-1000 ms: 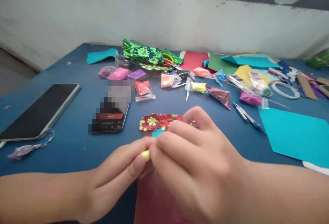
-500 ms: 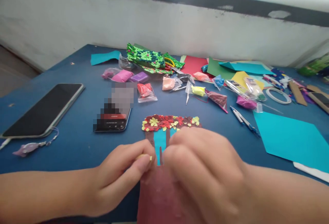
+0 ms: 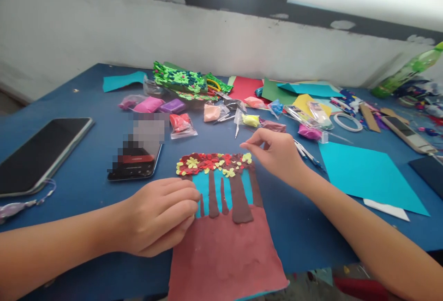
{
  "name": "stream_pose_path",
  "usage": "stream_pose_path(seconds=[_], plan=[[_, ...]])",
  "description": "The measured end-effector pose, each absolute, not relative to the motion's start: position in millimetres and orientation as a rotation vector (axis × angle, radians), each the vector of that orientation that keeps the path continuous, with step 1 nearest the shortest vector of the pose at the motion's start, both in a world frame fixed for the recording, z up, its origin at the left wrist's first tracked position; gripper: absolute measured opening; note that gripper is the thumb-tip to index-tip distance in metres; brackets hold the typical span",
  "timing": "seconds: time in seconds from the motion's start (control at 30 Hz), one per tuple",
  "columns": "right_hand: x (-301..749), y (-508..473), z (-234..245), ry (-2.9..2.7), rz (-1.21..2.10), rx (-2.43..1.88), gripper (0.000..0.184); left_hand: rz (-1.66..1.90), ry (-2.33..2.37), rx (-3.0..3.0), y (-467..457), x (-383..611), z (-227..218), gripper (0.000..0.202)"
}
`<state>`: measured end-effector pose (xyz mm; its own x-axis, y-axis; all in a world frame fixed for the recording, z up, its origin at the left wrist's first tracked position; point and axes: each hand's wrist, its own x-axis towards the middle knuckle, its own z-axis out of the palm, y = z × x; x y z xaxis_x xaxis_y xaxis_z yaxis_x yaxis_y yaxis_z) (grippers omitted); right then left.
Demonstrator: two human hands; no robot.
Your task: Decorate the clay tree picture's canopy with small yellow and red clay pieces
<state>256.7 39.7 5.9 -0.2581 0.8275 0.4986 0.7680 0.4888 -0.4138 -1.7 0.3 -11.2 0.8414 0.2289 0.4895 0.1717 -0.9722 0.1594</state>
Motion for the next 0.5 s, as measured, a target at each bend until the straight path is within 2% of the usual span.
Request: stream_pose_path(seconds=[0.1, 0.27, 0.5], plan=[[256, 40, 2, -2.009, 0.295, -1.301, 0.026, 0.854, 0.315, 2.884, 2, -2, -14, 0.02], [250, 33, -1, -1.974, 0.794, -1.178, 0.034, 0.863, 0.312, 2.909, 4, -1, -16, 0.022], [234, 12, 8, -1.795, 1.175, -1.142, 0.043, 0.896, 0.326, 2.924, 5, -1, -19, 0.022]])
